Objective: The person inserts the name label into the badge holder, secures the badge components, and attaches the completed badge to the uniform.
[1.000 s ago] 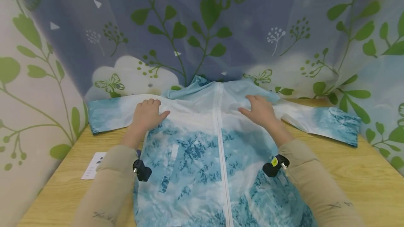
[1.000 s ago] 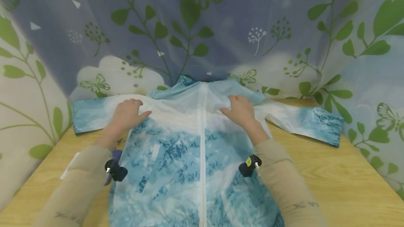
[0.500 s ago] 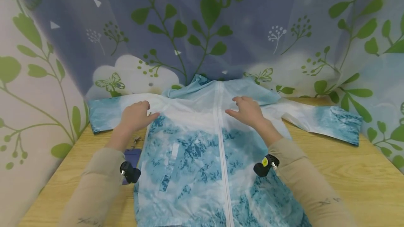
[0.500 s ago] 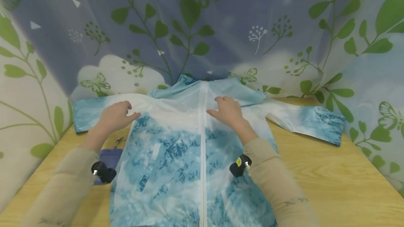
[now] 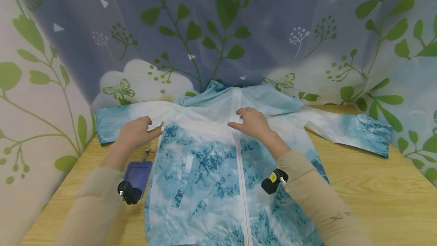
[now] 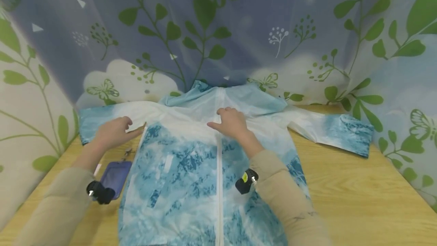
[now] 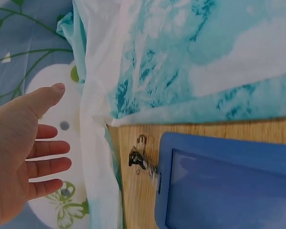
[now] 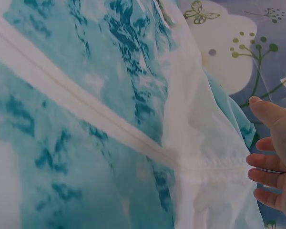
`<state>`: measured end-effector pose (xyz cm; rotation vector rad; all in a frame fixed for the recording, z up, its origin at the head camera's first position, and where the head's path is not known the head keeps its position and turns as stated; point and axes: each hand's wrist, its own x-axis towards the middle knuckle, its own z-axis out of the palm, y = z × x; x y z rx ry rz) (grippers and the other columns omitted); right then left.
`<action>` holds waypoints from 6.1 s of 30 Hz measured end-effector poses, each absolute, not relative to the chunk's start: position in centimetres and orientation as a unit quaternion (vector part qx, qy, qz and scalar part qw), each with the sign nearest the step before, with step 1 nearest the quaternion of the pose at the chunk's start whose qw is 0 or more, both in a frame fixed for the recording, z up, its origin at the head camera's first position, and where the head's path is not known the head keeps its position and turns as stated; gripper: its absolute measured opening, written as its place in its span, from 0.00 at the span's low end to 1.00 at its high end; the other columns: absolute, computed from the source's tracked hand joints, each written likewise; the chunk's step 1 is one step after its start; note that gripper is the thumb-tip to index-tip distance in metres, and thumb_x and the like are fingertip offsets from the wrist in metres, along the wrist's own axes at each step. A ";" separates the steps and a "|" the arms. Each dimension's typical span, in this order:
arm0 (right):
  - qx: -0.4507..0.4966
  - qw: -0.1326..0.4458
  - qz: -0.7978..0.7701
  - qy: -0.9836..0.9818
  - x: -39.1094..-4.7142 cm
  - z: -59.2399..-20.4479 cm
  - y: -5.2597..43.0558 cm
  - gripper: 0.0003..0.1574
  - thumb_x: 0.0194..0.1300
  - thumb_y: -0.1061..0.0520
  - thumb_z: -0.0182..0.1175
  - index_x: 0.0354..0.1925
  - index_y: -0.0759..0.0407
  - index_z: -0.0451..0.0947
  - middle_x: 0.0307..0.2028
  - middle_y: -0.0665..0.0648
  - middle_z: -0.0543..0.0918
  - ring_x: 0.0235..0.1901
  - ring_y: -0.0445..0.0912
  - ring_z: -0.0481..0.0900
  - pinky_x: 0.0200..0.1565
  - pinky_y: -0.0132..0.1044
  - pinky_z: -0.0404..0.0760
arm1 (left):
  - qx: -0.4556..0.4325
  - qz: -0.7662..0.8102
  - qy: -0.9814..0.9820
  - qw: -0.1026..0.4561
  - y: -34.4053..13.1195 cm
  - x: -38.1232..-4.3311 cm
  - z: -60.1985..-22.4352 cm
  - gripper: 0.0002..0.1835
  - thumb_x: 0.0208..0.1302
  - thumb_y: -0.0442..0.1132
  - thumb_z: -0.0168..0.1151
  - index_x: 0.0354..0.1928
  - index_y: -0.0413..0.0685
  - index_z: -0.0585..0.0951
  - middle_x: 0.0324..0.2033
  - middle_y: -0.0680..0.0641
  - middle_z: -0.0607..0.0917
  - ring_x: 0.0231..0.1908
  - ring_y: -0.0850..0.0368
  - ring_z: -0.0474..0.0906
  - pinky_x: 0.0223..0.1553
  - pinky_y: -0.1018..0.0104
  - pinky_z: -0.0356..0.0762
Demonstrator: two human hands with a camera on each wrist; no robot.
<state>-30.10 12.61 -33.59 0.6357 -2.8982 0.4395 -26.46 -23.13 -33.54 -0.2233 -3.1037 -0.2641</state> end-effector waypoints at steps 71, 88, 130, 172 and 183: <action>0.333 -0.049 0.224 -0.915 -28.0 -36.0 1.3 0.32 0.65 0.42 0.55 0.58 0.62 0.71 0.48 0.57 0.78 0.45 0.47 0.76 0.43 0.39 0.74 | -0.070 -0.196 -0.968 -0.137 -29.2 -22.4 -37.8 0.39 0.44 0.55 0.73 0.47 0.29 0.73 0.40 0.35 0.77 0.38 0.43 0.74 0.37 0.50 0.73; 0.325 -0.069 0.224 -0.916 -27.9 -36.3 0.9 0.31 0.66 0.42 0.54 0.59 0.61 0.71 0.50 0.57 0.77 0.46 0.47 0.75 0.44 0.39 0.75 | -0.085 -0.221 -0.960 -0.151 -29.8 -22.1 -38.2 0.32 0.42 0.49 0.76 0.41 0.32 0.73 0.32 0.44 0.75 0.31 0.51 0.69 0.32 0.58 0.70; 0.384 -0.092 0.200 -0.897 -27.1 -36.4 -4.2 0.30 0.65 0.43 0.56 0.58 0.58 0.72 0.51 0.55 0.78 0.47 0.44 0.76 0.45 0.33 0.74 | -0.082 -0.217 -0.958 -0.167 -29.3 -21.7 -37.8 0.29 0.42 0.46 0.76 0.40 0.35 0.73 0.31 0.46 0.73 0.31 0.52 0.67 0.33 0.59 0.67; 0.379 -0.108 0.199 -0.897 -25.6 -36.4 -7.4 0.32 0.65 0.40 0.54 0.60 0.55 0.69 0.49 0.51 0.78 0.45 0.40 0.76 0.39 0.29 0.74 | -0.128 -0.407 -0.901 -0.078 -30.7 -22.2 -35.6 0.11 0.64 0.31 0.55 0.44 0.34 0.68 0.26 0.45 0.75 0.28 0.55 0.72 0.35 0.57 0.72; 0.362 -0.092 0.267 -0.888 -25.9 -36.6 -7.0 0.25 0.65 0.42 0.55 0.54 0.54 0.73 0.34 0.46 0.77 0.28 0.36 0.74 0.28 0.28 0.71 | -0.154 -0.418 -0.895 -0.036 -29.0 -22.6 -33.9 0.11 0.65 0.33 0.55 0.45 0.35 0.68 0.30 0.44 0.76 0.30 0.57 0.73 0.35 0.61 0.72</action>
